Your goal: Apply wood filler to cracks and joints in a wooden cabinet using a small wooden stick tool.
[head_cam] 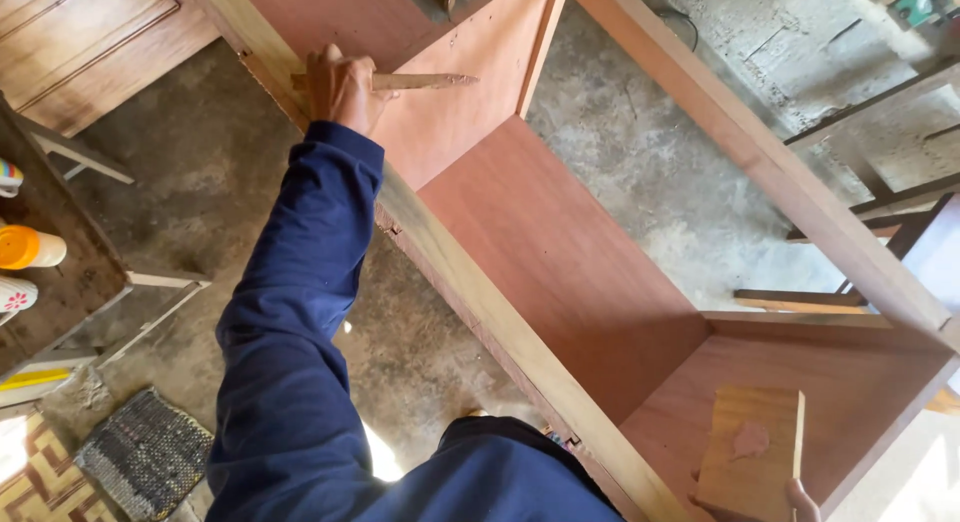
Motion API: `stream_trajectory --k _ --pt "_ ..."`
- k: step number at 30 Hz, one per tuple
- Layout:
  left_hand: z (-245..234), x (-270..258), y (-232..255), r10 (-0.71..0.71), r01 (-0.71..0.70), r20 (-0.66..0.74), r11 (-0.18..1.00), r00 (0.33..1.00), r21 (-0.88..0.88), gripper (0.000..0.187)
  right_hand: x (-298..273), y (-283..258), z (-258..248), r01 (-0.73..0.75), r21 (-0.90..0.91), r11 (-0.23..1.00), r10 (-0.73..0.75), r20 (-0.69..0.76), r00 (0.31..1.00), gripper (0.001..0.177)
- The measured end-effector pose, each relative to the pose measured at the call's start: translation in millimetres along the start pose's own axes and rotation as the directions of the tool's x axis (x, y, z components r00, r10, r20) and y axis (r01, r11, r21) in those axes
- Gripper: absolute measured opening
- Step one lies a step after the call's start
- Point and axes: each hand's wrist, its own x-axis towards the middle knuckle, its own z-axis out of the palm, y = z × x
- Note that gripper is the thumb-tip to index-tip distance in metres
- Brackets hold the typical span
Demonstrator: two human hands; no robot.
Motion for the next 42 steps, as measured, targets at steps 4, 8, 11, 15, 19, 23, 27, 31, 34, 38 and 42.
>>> stream_trajectory --k 4,8,11,15,19,23,27,31,34,38,42 --pt "4.6 7.4 -14.6 0.003 -0.004 0.022 1.000 1.000 0.027 0.038 4.2 6.6 12.8 0.029 0.019 0.999 -0.029 0.039 0.999 0.104" --pt "9.5 19.8 -27.8 -0.028 0.028 0.039 1.000 0.999 0.012 0.038 4.4 5.8 49.7 0.025 0.028 0.999 -0.026 0.040 0.999 0.102" --pt "-6.7 30.8 -21.9 -0.115 0.114 0.073 0.993 0.991 0.011 0.038 8.2 8.0 71.5 -0.016 0.007 1.000 0.016 -0.073 0.997 0.103" --pt "-3.4 45.7 -36.8 -0.168 0.168 0.075 0.986 0.983 0.006 0.037 23.8 11.9 82.1 -0.023 0.152 0.988 -0.008 0.202 0.979 0.099" --pt "12.8 64.2 -65.3 -0.142 0.142 0.057 0.990 0.988 -0.002 0.037 17.1 10.6 149.6 -0.063 0.137 0.989 0.050 0.092 0.995 0.100" --pt "26.9 81.8 -98.8 -0.120 0.119 0.057 0.993 0.991 0.017 0.037 -1.9 -4.5 256.0 0.144 0.180 0.973 -0.147 0.003 0.989 0.097" --pt "23.3 93.7 -110.4 -0.123 0.123 0.069 0.992 0.990 0.006 0.036 9.8 -12.5 284.4 0.127 0.012 0.992 -0.125 -0.127 0.984 0.093" --pt "28.0 105.2 -120.7 -0.115 0.115 0.042 0.993 0.992 0.002 0.036 19.5 -9.2 289.6 0.141 0.096 0.985 -0.143 0.014 0.990 0.097" --pt "34.0 103.5 -123.7 -0.095 0.095 0.011 0.995 0.995 0.003 0.037 25.6 -4.0 272.9 0.131 0.127 0.983 -0.139 0.055 0.989 0.098" --pt "39.5 103.3 -132.0 -0.032 0.032 -0.001 0.999 0.999 -0.001 0.039 33.5 5.4 244.9 -0.050 0.443 0.895 -0.175 0.453 0.874 0.091" --pt "41.2 108.3 -132.8 0.050 -0.051 -0.028 0.998 0.998 -0.034 0.044 26.4 6.2 258.9 0.044 0.387 0.921 -0.146 0.239 0.960 0.093"
